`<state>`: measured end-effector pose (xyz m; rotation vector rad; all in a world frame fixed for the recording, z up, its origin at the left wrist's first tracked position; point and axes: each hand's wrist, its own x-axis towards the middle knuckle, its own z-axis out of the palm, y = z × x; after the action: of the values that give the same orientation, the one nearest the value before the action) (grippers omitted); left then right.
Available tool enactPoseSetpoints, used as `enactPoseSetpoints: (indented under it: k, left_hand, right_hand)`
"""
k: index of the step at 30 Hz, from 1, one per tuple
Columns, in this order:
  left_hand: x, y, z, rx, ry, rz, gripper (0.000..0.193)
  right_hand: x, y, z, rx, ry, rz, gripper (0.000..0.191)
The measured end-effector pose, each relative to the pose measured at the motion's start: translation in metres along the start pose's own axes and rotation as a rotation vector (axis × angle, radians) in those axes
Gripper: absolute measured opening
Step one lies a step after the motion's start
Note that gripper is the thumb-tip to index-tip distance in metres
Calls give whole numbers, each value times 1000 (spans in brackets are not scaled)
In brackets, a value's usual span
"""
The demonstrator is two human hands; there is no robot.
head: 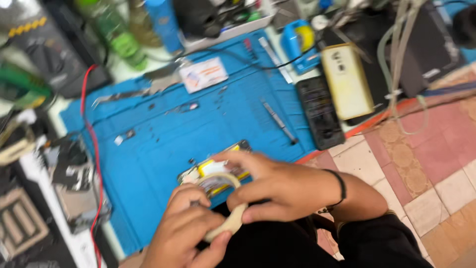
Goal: The person disassembles a smartphone by prying the screen from the frame, then separates the screen assembly from the main body. They test the battery with a multimeter and apply tape to the battery connector.
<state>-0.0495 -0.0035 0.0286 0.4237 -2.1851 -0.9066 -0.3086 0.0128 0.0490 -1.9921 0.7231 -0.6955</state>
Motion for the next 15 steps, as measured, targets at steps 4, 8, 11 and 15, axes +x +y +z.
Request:
enactPoseSetpoints:
  k: [4,8,11,15]
  left_hand:
    - [-10,-5,7,269,213,-22,40]
    - [-36,-31,3,310,446,-209,52]
    - [-56,-61,2,294,522,-274,51]
    - [-78,-86,12,276,589,-344,48]
  right_hand:
    - [-19,-6,-10,-255,134,50,22]
    - [-58,3,-49,-939,647,288,26]
    - [-89,25,-101,-1232,969,380,15]
    - [-122,54,-184,-1650,1041,504,26]
